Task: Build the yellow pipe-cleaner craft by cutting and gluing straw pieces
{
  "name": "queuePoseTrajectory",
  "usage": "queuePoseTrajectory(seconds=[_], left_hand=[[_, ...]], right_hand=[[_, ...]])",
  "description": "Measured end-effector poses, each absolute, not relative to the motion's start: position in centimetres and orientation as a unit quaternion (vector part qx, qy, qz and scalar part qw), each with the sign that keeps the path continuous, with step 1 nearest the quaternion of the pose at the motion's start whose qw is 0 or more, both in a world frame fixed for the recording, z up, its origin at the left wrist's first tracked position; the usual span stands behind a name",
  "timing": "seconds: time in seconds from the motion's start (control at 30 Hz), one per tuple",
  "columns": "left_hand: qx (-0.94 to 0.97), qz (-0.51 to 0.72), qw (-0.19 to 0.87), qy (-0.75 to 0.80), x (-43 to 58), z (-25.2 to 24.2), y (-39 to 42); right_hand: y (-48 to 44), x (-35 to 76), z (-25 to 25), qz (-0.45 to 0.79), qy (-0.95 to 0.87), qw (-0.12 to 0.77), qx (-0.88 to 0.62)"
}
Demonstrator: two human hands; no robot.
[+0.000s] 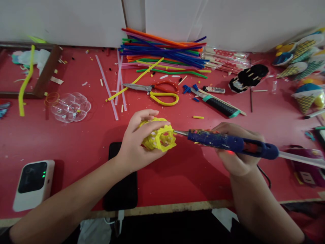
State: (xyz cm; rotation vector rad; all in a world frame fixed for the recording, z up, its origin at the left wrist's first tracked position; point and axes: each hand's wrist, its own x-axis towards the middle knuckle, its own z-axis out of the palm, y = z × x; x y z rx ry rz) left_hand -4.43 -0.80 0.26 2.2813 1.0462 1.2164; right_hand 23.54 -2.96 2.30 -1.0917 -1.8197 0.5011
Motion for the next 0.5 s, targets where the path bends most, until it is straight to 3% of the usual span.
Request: queuePoseTrajectory(seconds=[0.2, 0.5], left_hand=[[0.804, 0.424, 0.171, 0.379, -4.5, 0.3, -0.8], [0.784, 0.451, 0.189, 0.384, -4.7, -0.1, -0.6]], right_hand=[[-2.9, 23.4, 2.6, 0.19, -0.745, 0.443, -0.46], [-2.6, 25.2, 2.9, 0.04, -0.744, 0.42, -0.518]])
